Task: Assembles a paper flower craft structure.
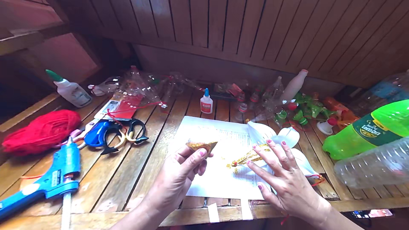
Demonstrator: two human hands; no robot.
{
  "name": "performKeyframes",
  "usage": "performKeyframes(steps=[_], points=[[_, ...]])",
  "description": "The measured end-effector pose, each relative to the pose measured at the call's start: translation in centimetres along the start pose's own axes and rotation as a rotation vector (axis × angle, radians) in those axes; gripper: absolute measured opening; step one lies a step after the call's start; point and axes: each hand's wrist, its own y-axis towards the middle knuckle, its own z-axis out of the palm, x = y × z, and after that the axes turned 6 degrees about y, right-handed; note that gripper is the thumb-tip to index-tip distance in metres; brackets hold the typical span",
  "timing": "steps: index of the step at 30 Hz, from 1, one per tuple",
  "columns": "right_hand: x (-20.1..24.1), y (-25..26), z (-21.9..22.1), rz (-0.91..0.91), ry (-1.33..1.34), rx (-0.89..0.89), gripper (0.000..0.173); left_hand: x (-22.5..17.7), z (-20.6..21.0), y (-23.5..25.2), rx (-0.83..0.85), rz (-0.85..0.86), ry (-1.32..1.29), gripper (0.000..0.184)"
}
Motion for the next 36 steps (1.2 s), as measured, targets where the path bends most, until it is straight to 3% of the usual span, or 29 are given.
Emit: performKeyframes(steps=[15, 20, 23, 25, 29, 32, 36], points=[[0.2, 0.5, 0.2, -0.021, 0.010, 0.036, 0.045, 0.0, 0.1, 0.2, -0.014, -0.009, 0.006, 0.008], [-0.3, 4.2, -1.2, 0.014, 0.052, -0.008, 0.027, 0.1, 0.3, 0.4, -0.014, -0.017, 0.005, 0.010], [-1.3, 8.0, -1.1, 0.065, 0.200, 0.143, 0.017, 0.3, 0.5, 0.5, -0.014, -0.006, 0.016, 0.011], [-2.1, 10.8, -1.0, 0.114, 0.389, 0.358, 0.015, 0.2, 0.7, 0.6, -0.018, 0.009, 0.023, 0.012], [-2.6, 14.1, 0.3, 0.144, 0.415, 0.647, 0.030, 0.1, 0.8, 0.6, -0.027, 0.012, 0.038, 0.015], [-2.9, 14.7, 1.1, 0.146, 0.401, 0.712, 0.047, 0.2, 0.9, 0.6, -0.026, 0.002, 0.042, 0.017], [-3.9, 14.5, 1.5, 0.123, 0.540, 0.644, 0.032, 0.4, 1.1, 0.7, -0.021, 0.009, 0.051, 0.017]])
